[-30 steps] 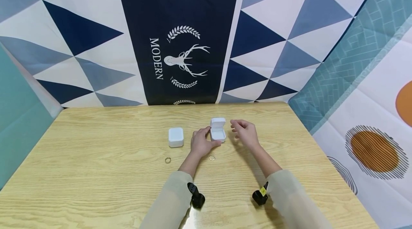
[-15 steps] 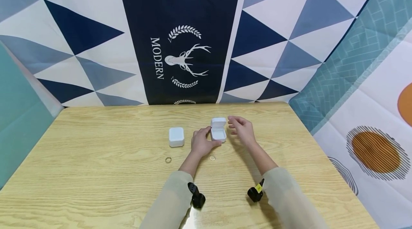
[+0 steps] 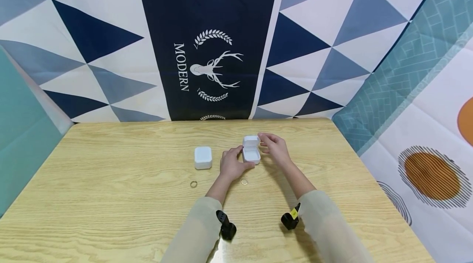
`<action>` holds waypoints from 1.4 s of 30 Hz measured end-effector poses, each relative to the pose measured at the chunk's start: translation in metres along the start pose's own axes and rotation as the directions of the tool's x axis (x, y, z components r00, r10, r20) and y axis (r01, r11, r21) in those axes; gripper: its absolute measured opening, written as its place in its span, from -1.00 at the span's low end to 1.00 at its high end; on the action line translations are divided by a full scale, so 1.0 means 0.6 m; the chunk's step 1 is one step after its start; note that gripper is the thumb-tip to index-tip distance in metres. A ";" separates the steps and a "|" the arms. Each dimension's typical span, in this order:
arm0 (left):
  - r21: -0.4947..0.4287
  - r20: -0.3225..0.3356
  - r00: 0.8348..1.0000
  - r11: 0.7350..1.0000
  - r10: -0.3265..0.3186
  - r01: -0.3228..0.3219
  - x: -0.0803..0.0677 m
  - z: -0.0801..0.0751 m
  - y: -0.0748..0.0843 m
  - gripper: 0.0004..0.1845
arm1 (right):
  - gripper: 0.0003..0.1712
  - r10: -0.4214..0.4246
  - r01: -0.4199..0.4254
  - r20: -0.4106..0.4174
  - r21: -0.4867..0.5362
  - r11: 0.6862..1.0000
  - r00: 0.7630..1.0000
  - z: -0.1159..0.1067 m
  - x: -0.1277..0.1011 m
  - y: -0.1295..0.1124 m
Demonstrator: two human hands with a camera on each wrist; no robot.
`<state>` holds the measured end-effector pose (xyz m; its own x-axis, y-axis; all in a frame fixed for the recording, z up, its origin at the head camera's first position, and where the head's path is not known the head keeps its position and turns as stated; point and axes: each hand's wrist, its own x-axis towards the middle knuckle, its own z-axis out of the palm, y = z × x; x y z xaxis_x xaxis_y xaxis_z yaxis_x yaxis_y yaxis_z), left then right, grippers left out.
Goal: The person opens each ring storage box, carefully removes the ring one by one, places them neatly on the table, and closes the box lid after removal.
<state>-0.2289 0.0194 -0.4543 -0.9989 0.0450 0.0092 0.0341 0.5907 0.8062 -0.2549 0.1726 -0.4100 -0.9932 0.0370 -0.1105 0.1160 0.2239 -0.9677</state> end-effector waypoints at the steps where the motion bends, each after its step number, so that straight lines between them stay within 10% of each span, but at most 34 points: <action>1: 0.000 -0.001 1.000 1.000 0.001 -0.001 0.000 0.000 0.000 -0.19 | -0.36 0.006 -0.006 0.004 0.003 1.000 1.000 0.000 0.000 -0.001; 42: -0.009 0.002 1.000 1.000 0.006 -0.006 0.001 0.000 -0.002 -0.18 | -0.39 0.018 -0.016 0.076 -0.023 1.000 0.997 0.018 0.004 -0.002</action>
<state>-0.2297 0.0187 -0.4556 -0.9986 0.0505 0.0128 0.0399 0.5835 0.8111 -0.2574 0.1621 -0.4114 -0.9889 -0.0333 -0.1450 0.1326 0.2454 -0.9603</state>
